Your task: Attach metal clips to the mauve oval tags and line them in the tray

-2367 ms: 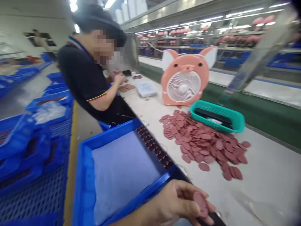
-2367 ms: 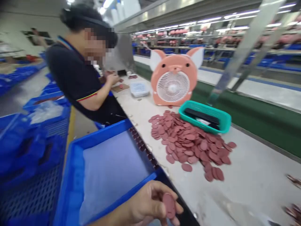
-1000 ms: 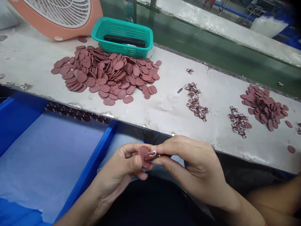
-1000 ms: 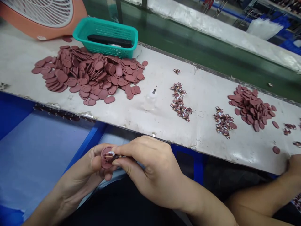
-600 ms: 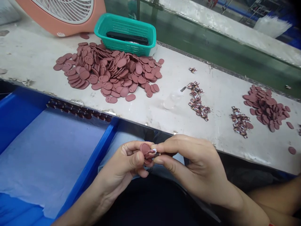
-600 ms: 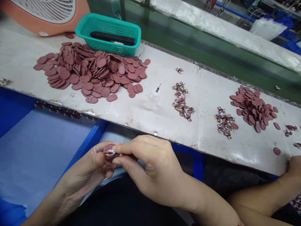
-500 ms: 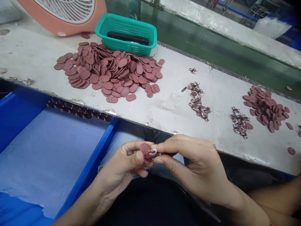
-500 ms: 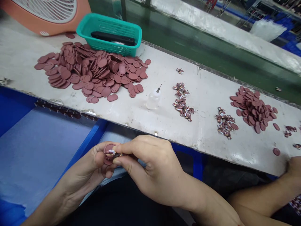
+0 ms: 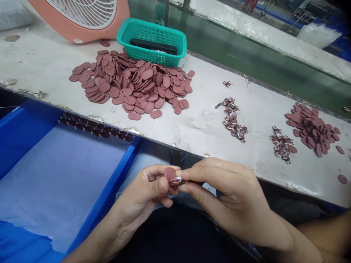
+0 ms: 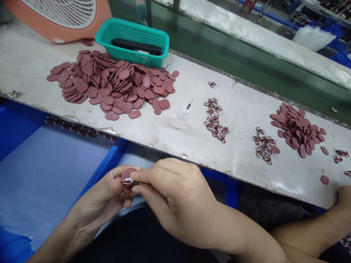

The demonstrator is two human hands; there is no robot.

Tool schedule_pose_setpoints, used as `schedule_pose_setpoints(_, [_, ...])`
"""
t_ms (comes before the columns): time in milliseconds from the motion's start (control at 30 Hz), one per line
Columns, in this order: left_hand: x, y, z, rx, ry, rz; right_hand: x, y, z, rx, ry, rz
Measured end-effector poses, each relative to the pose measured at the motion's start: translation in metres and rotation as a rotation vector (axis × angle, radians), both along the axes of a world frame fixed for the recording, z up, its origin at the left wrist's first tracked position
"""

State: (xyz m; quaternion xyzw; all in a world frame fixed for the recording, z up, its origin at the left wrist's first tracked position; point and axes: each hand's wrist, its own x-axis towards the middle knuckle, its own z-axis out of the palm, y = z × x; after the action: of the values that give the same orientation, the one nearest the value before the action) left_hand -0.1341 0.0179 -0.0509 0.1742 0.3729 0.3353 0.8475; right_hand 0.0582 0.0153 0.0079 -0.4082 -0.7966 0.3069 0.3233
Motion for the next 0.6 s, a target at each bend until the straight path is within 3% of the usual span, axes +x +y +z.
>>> schedule_pose_setpoints(600, [0.0028, -0.0037, -0.0022, -0.015, -0.019, 0.045, -0.0052, 0.0048, -0.0017, -0.043, 0.054, 0.016])
